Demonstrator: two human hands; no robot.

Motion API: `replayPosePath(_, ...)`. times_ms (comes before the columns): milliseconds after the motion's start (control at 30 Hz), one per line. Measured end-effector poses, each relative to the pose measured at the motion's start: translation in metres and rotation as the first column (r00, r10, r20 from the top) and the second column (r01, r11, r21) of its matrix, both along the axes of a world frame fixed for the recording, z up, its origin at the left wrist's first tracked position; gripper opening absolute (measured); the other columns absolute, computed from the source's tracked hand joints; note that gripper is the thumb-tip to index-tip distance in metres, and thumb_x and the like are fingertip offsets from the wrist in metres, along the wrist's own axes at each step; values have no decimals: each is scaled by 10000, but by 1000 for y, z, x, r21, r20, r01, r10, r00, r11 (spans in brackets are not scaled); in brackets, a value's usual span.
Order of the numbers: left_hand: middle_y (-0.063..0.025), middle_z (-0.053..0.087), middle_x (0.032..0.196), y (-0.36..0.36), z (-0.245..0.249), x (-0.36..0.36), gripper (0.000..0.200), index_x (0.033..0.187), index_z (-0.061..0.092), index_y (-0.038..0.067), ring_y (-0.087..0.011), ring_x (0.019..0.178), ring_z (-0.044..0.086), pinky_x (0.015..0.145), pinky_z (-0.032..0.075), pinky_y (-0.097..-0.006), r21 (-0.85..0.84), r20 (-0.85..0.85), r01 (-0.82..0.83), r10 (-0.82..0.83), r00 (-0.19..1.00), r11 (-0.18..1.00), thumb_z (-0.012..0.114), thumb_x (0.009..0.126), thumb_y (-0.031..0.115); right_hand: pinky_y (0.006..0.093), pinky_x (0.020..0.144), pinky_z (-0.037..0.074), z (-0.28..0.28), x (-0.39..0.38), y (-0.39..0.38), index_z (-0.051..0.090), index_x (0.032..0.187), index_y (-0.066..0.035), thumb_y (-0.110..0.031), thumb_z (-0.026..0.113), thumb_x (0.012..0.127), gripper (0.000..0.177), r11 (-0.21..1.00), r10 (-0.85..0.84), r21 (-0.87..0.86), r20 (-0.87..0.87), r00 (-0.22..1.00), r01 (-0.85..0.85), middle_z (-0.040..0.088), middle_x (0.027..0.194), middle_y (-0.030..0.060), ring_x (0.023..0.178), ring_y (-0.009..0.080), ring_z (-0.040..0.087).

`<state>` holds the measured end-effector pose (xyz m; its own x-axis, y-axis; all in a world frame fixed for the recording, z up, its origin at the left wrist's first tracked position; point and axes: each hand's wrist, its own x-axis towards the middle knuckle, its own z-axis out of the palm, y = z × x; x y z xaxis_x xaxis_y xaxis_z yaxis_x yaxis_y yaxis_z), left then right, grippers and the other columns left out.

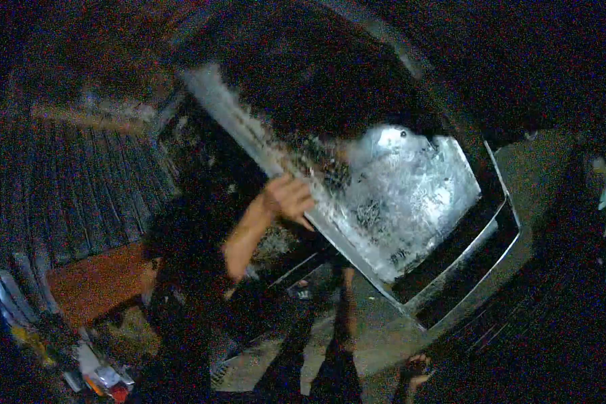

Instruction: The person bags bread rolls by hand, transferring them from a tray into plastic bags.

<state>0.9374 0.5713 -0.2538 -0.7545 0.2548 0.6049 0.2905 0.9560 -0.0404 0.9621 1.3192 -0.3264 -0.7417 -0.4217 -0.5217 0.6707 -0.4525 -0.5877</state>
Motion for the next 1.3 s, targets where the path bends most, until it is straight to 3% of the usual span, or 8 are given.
replayPosePath(267,-88,523,969,-61,35,47,581,784,544,78,-246,971,461,867,349,-405,203,315,-169,99,944,965,649,484,565,393,931,307,79,-109,-274,368,1246,-70,-556,359,810,652,673,3,724,-205,979,150,346,1276,124,1136,254,365)
replayPosePath(367,-151,346,1224,-15,43,54,724,1114,422,42,-307,1166,298,983,216,-432,300,400,-388,255,881,871,724,535,354,392,930,306,39,-107,-311,365,1246,-63,-561,362,806,665,869,-119,465,-131,984,167,365,1258,126,1123,258,378)
replayPosePath(567,-171,376,1206,145,10,181,608,1217,317,10,-293,1102,385,888,337,-399,714,653,-691,460,602,-110,614,759,278,391,928,304,-12,-97,-345,358,1247,-48,-573,367,798,690,970,-220,100,-32,975,222,402,1223,132,1097,264,403)
replayPosePath(767,-34,530,953,298,6,310,397,1117,450,60,-80,780,493,679,402,-228,837,481,-501,142,865,217,618,772,157,389,927,302,-31,-98,-384,351,1247,-33,-585,373,791,716,985,-174,7,-80,982,175,440,1188,137,1070,271,428)
replayPosePath(867,-48,543,934,295,59,317,381,1095,473,28,-103,768,509,687,406,-242,678,709,-720,-131,693,-145,613,778,187,330,866,376,-40,-94,-337,421,1186,-21,-501,405,823,603,919,155,371,-31,987,-132,519,1074,92,966,251,491)
replayPosePath(1100,-77,577,847,279,158,304,463,1127,439,-8,-163,798,534,714,408,-269,624,778,-776,-158,608,86,592,786,264,376,793,420,105,25,-61,547,1004,26,-496,542,726,591,-116,670,978,207,713,-175,555,999,209,961,325,517)
replayPosePath(1200,-100,549,988,268,181,265,567,1190,386,7,-180,893,507,800,386,-314,439,893,-875,-205,401,203,550,791,375,363,618,430,162,76,40,552,974,-10,-513,521,741,555,551,109,769,318,942,-324,551,839,114,746,258,521)
replayPosePath(1300,-158,372,1191,269,183,232,900,1287,213,29,-259,1129,317,928,209,-521,479,244,-129,-9,970,-868,342,706,704,385,624,433,180,133,129,357,1200,-70,-599,410,751,696,667,-670,546,141,729,507,515,899,118,784,267,522)
